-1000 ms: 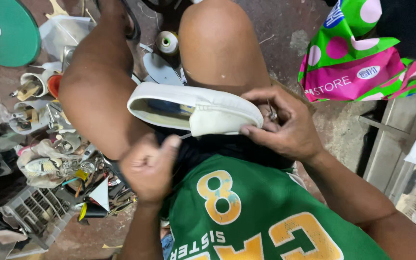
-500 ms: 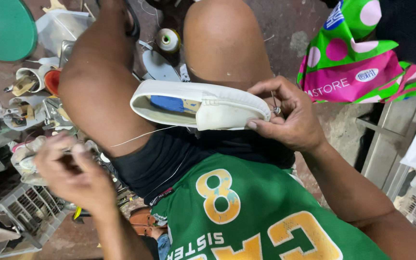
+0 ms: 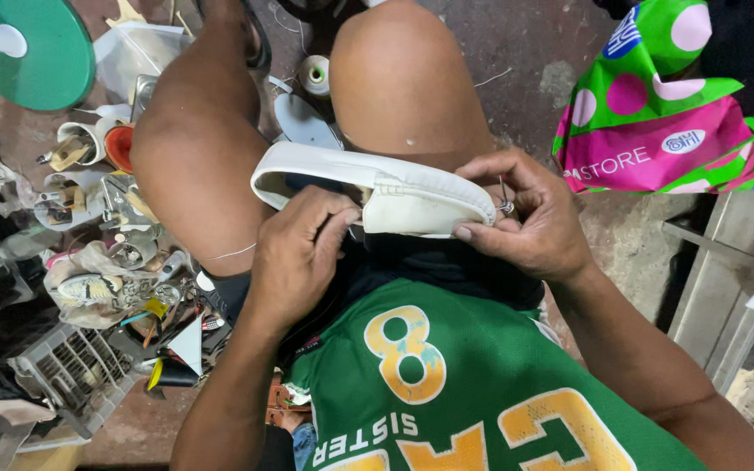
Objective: The person sews the sole of a white shoe by hand using a needle and thread while sitting on the floor.
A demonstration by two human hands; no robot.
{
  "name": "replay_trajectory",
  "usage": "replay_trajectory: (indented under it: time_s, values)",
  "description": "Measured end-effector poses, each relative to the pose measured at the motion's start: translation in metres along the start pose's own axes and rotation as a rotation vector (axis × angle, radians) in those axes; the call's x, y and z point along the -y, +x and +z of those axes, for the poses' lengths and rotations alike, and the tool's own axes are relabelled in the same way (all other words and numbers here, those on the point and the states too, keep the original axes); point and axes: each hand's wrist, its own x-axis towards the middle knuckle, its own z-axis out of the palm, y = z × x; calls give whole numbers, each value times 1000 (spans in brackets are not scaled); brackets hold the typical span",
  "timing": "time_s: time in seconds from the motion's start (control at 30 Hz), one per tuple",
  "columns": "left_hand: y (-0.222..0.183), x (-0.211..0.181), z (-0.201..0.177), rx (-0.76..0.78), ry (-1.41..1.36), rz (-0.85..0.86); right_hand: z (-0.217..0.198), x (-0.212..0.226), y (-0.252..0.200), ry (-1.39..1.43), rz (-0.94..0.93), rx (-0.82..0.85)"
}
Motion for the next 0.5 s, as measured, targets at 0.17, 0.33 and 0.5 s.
replay_trajectory:
  time_s: [0.17, 0.33, 0.5]
  values:
    - [1, 3, -1, 36, -6, -17, 5, 7, -3, -18, -111, 51]
    - [8, 10, -1, 124, 101, 8, 3, 31, -19, -199, -21, 106]
    - [11, 19, -5, 248, 70, -72, -25, 54, -37, -833, 305, 252]
